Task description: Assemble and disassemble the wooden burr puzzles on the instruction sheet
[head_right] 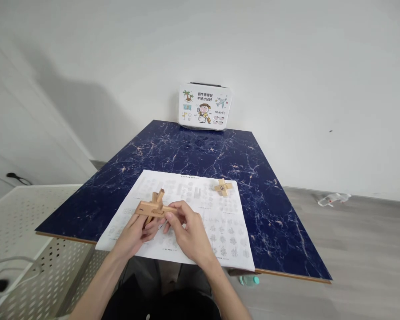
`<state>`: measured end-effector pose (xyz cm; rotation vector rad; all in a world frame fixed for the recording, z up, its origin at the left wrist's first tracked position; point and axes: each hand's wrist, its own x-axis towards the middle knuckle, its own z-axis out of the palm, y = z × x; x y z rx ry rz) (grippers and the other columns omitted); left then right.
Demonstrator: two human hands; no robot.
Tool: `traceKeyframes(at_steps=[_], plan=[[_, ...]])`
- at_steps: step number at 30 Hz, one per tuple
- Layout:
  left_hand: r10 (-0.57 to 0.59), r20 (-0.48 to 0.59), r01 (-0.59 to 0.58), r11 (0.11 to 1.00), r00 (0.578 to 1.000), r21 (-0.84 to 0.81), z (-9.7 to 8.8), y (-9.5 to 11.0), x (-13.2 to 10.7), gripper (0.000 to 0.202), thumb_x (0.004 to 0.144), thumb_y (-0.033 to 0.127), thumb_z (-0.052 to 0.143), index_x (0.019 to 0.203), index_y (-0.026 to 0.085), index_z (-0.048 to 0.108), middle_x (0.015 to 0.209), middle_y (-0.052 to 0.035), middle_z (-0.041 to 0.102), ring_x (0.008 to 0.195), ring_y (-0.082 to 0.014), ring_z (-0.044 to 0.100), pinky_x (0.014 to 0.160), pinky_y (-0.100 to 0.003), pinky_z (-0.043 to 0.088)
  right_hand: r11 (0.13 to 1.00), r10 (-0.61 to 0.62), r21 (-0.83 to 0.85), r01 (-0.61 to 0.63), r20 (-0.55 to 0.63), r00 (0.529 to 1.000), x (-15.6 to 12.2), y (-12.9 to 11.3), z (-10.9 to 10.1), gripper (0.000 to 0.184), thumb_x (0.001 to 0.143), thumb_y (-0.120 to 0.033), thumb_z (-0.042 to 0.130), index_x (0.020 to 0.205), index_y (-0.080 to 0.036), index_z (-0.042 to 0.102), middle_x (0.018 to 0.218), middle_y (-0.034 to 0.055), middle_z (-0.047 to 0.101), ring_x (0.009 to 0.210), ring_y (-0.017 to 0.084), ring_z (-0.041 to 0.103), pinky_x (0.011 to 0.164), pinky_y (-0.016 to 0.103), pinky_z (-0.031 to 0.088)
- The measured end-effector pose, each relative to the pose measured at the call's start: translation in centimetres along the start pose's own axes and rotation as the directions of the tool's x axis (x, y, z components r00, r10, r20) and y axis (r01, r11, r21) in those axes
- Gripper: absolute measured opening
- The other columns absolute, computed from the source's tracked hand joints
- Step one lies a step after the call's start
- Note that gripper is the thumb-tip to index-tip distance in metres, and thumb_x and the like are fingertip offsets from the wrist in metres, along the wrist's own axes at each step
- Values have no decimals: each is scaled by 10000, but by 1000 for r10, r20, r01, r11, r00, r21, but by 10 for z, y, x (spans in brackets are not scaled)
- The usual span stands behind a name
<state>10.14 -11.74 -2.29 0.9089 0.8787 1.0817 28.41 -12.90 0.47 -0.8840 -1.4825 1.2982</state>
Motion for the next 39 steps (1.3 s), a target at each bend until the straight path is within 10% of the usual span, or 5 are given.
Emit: traceKeyframes(at_steps=[39], plan=[[-43, 230, 16, 993, 972, 120, 3, 4, -6, 374, 1025, 543, 599, 949, 178, 568, 734, 66, 314, 566, -80, 236, 495, -222, 217, 991, 103, 88, -100, -37, 994, 4, 18, -19, 402, 971, -618, 638, 1065, -227, 640, 848, 17, 674, 614, 148, 543, 592, 293, 465]])
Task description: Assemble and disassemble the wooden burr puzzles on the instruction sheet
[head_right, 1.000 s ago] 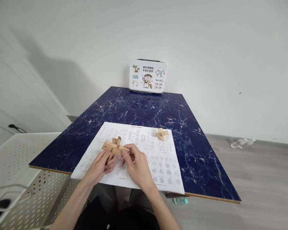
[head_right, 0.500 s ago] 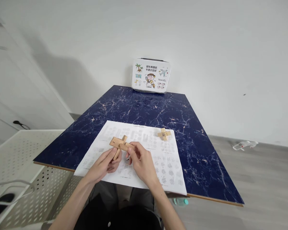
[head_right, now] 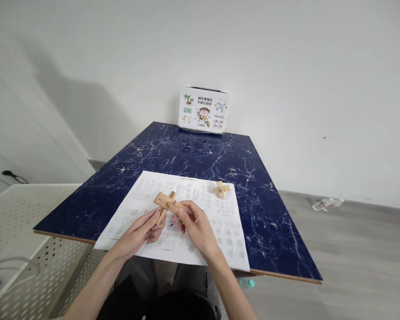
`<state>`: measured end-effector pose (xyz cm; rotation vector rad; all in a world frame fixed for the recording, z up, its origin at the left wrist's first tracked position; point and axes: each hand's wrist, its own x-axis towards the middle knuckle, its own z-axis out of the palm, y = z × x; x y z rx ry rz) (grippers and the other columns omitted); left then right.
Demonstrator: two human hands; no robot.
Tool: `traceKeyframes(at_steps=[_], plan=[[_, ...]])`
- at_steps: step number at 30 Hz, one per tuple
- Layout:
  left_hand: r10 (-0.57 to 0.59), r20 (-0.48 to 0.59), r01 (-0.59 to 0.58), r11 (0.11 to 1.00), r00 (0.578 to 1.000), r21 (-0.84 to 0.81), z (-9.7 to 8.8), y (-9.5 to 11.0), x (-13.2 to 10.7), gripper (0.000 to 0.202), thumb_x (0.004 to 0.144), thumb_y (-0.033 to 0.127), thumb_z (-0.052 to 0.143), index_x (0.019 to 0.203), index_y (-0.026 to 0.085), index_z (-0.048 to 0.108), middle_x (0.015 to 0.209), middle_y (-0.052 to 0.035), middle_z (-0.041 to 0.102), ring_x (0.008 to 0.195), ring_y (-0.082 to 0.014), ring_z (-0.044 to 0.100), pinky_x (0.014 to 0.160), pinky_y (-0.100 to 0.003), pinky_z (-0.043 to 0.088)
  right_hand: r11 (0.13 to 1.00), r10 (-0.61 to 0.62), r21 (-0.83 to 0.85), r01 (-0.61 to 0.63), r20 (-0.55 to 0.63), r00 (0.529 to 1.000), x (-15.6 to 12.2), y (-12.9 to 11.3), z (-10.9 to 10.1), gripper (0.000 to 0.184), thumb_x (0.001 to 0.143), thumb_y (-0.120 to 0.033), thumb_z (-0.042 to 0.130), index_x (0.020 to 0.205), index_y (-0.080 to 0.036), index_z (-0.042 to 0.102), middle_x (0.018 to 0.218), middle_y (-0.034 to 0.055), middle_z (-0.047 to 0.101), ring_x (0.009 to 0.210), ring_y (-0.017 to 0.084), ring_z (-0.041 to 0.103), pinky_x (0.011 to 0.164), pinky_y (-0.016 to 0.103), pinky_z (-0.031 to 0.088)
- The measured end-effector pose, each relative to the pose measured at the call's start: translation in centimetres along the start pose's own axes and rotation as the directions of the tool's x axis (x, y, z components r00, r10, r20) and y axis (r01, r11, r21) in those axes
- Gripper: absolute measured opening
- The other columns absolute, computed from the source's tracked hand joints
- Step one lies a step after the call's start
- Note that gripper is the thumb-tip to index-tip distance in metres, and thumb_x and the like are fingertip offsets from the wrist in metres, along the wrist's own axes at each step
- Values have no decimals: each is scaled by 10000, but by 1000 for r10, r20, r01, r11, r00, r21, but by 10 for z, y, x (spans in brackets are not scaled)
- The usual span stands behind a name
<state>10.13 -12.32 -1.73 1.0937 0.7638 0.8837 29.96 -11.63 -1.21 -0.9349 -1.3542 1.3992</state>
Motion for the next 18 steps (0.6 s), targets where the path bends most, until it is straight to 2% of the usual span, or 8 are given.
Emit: traceKeyframes(at_steps=[4, 9, 11, 18], plan=[[10, -14, -10, 998, 1000, -58, -2, 2, 0, 351, 1020, 512, 622, 923, 186, 539, 716, 74, 289, 549, -74, 208, 490, -223, 178, 999, 6, 31, -6, 3, 1000, -2, 3, 3, 399, 980, -618, 622, 1086, -234, 637, 879, 23, 673, 634, 155, 556, 594, 295, 471], [5, -15, -6, 998, 1000, -64, -4, 2, 1, 368, 1017, 505, 629, 872, 184, 522, 701, 84, 256, 532, -65, 167, 488, -232, 137, 980, -45, -195, 51, 36, 998, -7, -4, 0, 354, 1047, -572, 531, 1110, -243, 645, 871, 11, 671, 596, 149, 493, 583, 296, 416], [4, -12, -4, 999, 1000, -54, -5, 0, 1, 360, 1021, 505, 625, 886, 182, 538, 705, 80, 265, 546, -72, 182, 497, -238, 148, 971, -40, -234, 51, 49, 998, -9, -8, -3, 332, 1058, -546, 526, 1112, -242, 647, 864, 9, 672, 596, 146, 473, 568, 291, 385], [25, 15, -23, 996, 1000, -88, -12, -8, 0, 308, 1011, 459, 655, 899, 178, 603, 705, 51, 348, 583, -96, 234, 529, -265, 182, 978, -20, -203, 42, 110, 994, -15, -10, -5, 319, 1066, -540, 511, 1077, -244, 630, 858, 8, 667, 578, 138, 453, 561, 289, 379]])
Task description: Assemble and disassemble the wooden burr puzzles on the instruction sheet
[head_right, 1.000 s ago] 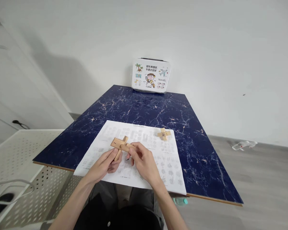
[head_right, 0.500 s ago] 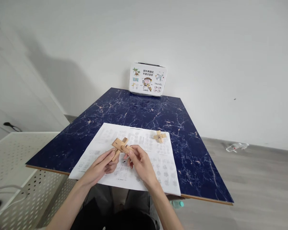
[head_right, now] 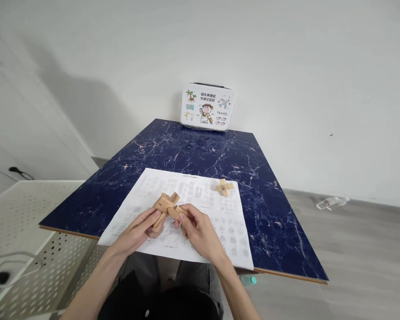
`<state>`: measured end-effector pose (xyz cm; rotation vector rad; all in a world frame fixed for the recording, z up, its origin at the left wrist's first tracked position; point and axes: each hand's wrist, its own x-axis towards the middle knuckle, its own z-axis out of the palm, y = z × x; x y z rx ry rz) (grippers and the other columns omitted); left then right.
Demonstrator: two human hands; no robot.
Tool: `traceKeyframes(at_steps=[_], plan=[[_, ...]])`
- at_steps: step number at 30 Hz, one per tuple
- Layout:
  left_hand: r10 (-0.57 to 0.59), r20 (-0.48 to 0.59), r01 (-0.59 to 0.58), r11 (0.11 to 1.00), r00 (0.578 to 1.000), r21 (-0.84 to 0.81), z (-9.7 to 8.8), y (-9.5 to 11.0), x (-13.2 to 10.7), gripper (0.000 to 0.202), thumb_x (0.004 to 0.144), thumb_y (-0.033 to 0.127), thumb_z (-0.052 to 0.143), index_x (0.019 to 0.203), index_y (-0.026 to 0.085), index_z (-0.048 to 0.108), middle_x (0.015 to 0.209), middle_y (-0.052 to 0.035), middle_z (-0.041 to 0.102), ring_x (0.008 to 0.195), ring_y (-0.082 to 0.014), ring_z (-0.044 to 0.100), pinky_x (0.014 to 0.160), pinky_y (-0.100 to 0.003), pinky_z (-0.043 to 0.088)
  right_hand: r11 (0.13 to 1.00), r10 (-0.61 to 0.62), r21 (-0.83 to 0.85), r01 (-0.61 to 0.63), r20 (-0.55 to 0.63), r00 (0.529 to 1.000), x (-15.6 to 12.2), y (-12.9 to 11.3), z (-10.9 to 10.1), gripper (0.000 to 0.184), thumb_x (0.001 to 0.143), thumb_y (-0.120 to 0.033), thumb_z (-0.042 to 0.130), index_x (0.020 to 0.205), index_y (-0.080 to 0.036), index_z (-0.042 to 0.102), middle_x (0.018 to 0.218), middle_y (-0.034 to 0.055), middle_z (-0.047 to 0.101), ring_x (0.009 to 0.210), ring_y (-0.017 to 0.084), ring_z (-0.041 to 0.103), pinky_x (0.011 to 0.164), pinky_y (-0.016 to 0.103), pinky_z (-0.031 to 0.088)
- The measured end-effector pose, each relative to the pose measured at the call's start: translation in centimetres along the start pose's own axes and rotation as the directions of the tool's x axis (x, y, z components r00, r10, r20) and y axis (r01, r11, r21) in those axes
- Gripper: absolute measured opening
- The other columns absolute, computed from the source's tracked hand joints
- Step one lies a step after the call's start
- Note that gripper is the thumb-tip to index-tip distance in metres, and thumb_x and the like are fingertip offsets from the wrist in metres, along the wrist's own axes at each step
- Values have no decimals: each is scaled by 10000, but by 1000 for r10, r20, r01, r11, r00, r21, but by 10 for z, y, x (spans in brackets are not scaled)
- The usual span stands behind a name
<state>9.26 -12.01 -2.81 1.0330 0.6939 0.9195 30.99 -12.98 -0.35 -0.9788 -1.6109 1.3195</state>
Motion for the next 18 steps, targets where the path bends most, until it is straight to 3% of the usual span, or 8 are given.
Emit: traceKeyframes(at_steps=[5, 11, 18], plan=[[-14, 3, 14, 1000, 1000, -3, -5, -3, -1, 302, 1005, 472, 664, 1028, 171, 657, 711, 41, 382, 588, -102, 234, 536, -271, 182, 1000, 9, -14, -9, 26, 1000, 1, 0, 0, 333, 1061, -555, 512, 1030, -244, 629, 835, 6, 663, 578, 141, 442, 549, 286, 346], [2, 73, 0, 999, 997, -34, -4, -3, 0, 300, 1012, 460, 662, 923, 177, 614, 702, 54, 358, 571, -89, 277, 538, -267, 229, 984, -4, -177, -19, -128, 992, -11, -16, 7, 310, 1075, -490, 498, 961, -241, 643, 817, 11, 664, 662, 169, 537, 608, 294, 366], [-34, 135, 45, 996, 990, -83, -2, 1, 0, 321, 1004, 447, 679, 859, 180, 574, 669, 70, 305, 547, -82, 218, 535, -261, 214, 982, -10, -191, -13, -117, 993, -12, -19, 7, 276, 1084, -452, 491, 992, -244, 649, 817, 8, 676, 701, 184, 587, 652, 302, 398]])
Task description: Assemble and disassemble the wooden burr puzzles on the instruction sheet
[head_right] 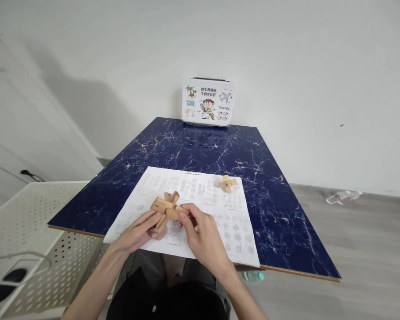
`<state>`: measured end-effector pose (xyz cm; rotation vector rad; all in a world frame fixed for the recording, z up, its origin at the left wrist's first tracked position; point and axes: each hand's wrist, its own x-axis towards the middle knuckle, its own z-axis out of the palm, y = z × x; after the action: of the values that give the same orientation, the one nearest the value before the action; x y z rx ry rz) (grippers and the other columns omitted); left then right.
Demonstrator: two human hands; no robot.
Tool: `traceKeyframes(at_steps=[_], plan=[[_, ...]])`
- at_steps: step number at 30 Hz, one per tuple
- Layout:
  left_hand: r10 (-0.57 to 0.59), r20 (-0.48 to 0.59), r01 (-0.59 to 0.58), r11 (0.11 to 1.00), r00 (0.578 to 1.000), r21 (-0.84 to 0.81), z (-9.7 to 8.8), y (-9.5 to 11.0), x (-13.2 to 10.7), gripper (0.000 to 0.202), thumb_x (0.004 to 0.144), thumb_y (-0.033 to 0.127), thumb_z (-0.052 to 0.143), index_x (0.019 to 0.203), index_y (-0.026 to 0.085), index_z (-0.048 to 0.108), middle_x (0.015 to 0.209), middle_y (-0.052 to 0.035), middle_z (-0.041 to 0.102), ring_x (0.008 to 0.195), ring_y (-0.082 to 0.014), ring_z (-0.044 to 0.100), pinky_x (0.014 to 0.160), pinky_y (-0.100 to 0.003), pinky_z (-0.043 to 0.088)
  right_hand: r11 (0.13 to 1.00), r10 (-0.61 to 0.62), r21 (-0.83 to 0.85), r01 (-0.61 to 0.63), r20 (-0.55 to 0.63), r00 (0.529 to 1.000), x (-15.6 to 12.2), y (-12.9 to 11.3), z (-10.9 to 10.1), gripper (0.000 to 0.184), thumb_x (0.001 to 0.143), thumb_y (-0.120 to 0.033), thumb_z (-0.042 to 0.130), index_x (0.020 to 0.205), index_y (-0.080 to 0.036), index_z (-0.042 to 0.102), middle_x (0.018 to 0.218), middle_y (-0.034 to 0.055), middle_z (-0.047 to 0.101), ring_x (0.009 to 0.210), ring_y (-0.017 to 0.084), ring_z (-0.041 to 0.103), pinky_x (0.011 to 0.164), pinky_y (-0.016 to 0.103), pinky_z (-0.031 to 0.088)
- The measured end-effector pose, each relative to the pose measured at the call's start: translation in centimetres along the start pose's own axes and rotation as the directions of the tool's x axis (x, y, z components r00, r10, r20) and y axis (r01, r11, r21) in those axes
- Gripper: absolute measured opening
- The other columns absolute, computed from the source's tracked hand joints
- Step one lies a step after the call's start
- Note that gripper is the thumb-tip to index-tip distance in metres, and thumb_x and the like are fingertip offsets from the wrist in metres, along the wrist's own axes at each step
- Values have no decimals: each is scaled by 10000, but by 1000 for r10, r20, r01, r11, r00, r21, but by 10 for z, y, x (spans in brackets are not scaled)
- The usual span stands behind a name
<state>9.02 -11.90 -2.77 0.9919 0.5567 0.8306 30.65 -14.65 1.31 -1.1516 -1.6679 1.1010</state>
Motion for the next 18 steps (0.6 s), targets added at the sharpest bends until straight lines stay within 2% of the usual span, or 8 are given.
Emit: traceKeyframes(at_steps=[6, 9, 14, 18], plan=[[-55, 29, 54, 998, 998, 19, 2, 2, 1, 376, 1004, 494, 658, 820, 180, 564, 628, 88, 238, 515, -77, 175, 527, -269, 176, 998, 6, 68, -9, 50, 999, 3, 7, 0, 278, 1076, -443, 502, 991, -244, 678, 801, 10, 689, 743, 200, 610, 691, 314, 422], [-71, 14, 70, 996, 997, 46, 7, 4, 5, 407, 1028, 534, 601, 839, 174, 580, 620, 98, 203, 511, -76, 143, 521, -274, 148, 995, 18, 93, -20, 14, 1000, 2, 13, 1, 300, 1076, -459, 494, 1034, -237, 691, 818, 15, 696, 750, 201, 604, 689, 314, 424], [-91, -74, 104, 977, 993, 188, 22, 7, 9, 419, 1056, 552, 538, 935, 158, 612, 687, 64, 320, 572, -93, 215, 539, -283, 173, 991, 74, 116, -71, -23, 997, 0, 24, 2, 345, 1062, -511, 507, 1004, -219, 682, 850, 24, 698, 688, 178, 544, 624, 299, 382], [-61, -160, 76, 993, 985, 92, 34, 3, 7, 351, 1039, 492, 602, 883, 188, 525, 716, 65, 302, 589, -91, 239, 562, -287, 187, 980, 115, 170, -106, -39, 993, -3, 31, 0, 346, 1054, -528, 519, 1003, -221, 669, 837, 13, 666, 632, 157, 466, 604, 292, 381]])
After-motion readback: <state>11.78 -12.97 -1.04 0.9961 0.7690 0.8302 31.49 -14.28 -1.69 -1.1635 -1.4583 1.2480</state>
